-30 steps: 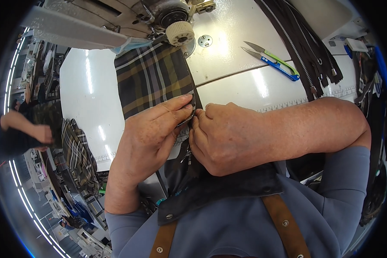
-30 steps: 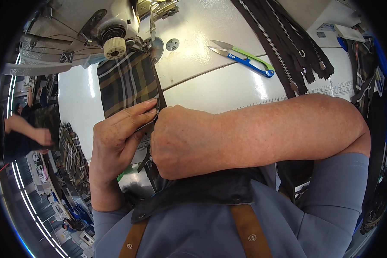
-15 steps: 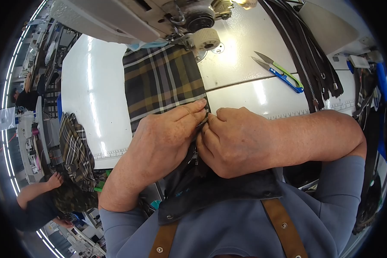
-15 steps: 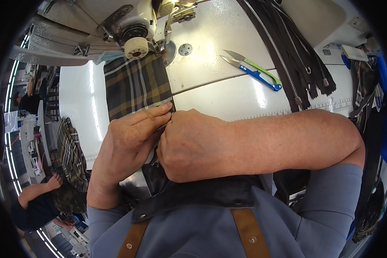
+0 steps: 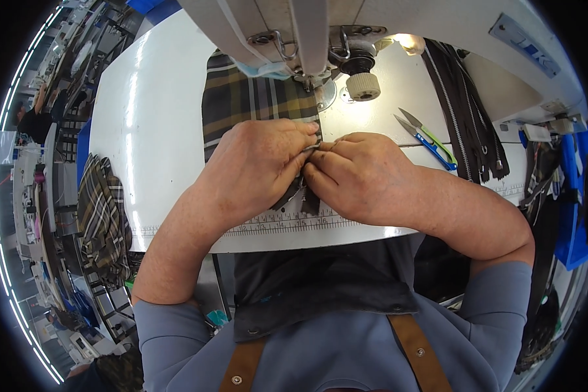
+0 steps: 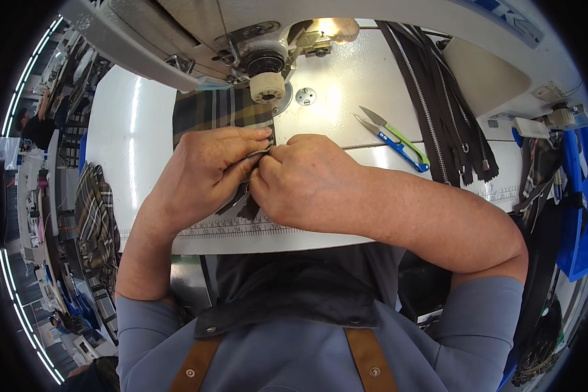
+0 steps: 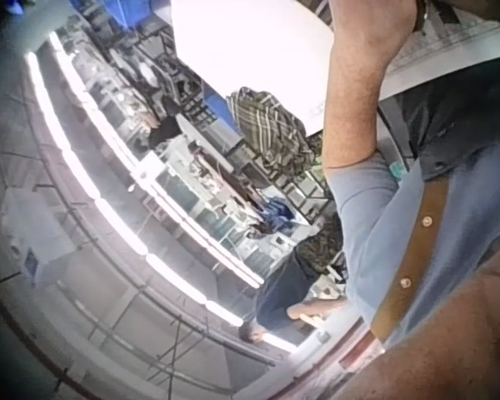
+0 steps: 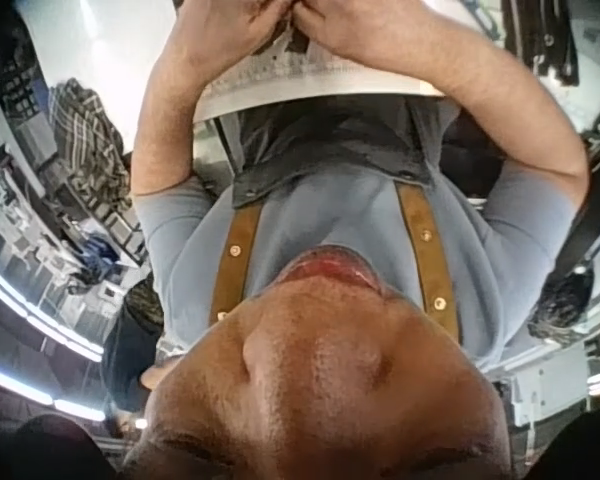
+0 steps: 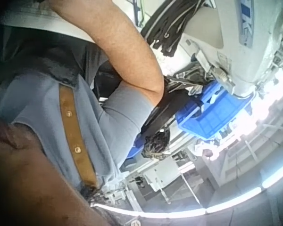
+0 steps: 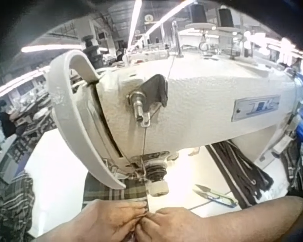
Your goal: The person is using an industrial sewing machine to sew a plaid fabric lining and a zipper onto a dark brown leather pouch.
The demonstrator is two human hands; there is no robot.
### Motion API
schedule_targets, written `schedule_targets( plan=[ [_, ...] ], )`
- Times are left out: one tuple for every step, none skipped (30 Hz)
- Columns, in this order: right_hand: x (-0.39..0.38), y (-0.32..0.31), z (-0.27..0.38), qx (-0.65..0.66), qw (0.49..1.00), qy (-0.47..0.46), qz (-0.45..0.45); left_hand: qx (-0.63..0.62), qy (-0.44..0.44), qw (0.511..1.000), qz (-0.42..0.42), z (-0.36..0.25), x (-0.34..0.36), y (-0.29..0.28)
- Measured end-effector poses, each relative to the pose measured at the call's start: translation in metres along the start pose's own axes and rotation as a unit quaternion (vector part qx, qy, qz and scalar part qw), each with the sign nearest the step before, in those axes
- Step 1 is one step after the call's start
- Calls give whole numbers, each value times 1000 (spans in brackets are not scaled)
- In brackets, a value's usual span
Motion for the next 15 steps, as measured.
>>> schedule_targets(
  plan=[
    [1,1,-3,-2,1000,11,-8,-3,1,1000,-10,3,2,0],
    [2,1,-5,-4,1000,22,-17,2,-1,1000,-10,5,3,0],
    [3,3,-7,-4,1000,18,-14,4,-5,1000,-7,8,5,0],
    [3,4,-9,-11,1000,28,-9,16,-2,1000,-8,11,6,0],
    [4,5,-12,-18,999,38,-5,19,3,1000,-15,14,8,0],
    [5,8,-14,-19,999,37,-3,23,9,999,-23,16,10,-1],
    [7,8,-17,-27,998,36,-34,25,10,999,-28,18,12,0],
    [8,9,-20,-28,997,41,-61,26,15,999,-31,20,13,0],
    [8,10,-21,-35,997,36,-66,32,11,999,-42,22,14,0],
    [9,11,-24,-40,996,46,-64,33,5,998,-52,24,16,0],
    [9,12,-26,-39,996,57,-61,37,9,998,-51,25,17,1],
    [9,12,-28,-46,995,59,-61,53,13,997,-60,26,18,1],
    [9,13,-30,-61,994,57,-73,58,15,996,-70,27,18,2],
    [10,13,-31,-68,992,62,-83,68,19,995,-66,28,19,3],
    [9,12,-31,-79,991,60,-87,83,26,993,-84,28,20,3]
  ],
)
Point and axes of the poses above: each hand's wrist, its own x-axis towards the middle knuckle, its own y-axis out of the palm, z = x × y, the point moved 3 cm from there along x, towards the middle knuckle, and after that the axes turned 11 degrees about -z, right-handed, at the moved point
